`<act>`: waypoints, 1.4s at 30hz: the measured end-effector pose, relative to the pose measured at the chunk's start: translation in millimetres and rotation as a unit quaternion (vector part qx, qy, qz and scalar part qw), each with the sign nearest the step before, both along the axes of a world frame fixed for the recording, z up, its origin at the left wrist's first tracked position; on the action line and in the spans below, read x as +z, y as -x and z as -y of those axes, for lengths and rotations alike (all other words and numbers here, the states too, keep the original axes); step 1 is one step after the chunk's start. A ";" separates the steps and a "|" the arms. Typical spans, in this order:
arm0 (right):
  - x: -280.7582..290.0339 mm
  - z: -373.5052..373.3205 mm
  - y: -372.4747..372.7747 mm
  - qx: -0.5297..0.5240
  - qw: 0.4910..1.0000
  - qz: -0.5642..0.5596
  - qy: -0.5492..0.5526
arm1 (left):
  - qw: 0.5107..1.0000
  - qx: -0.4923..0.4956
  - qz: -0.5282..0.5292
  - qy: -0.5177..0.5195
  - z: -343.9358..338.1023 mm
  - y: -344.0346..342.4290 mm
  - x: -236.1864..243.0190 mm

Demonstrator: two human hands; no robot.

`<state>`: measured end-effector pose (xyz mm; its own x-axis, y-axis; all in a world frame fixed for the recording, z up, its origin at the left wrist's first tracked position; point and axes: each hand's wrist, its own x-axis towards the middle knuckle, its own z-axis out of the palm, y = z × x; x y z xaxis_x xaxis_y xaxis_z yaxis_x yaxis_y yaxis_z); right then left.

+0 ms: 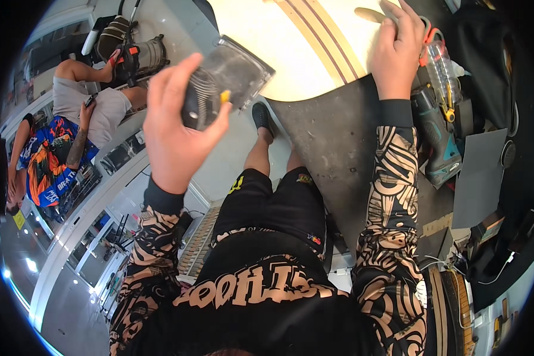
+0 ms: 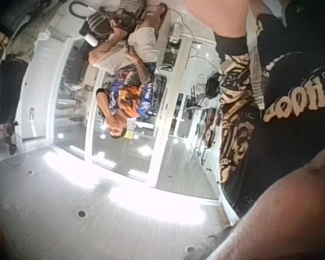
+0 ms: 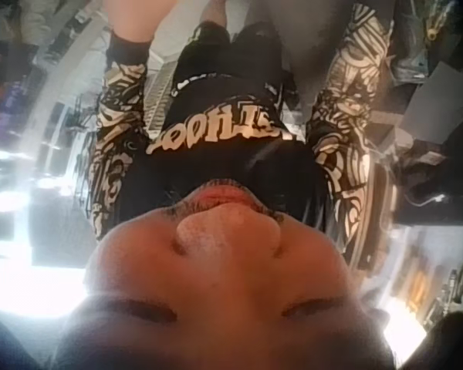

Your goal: The person prepares a sheet of sandpaper, attaches it to an electric sander, and sands the wooden body of an electric guitar on a workbench.

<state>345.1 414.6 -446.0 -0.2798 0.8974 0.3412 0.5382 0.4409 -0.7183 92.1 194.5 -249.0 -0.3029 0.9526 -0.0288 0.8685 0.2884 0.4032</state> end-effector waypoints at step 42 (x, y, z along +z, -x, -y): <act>-4.7 8.5 4.0 -0.054 0.996 -0.061 -0.025 | 0.979 -0.204 -0.025 0.012 -42.0 -91.6 -4.6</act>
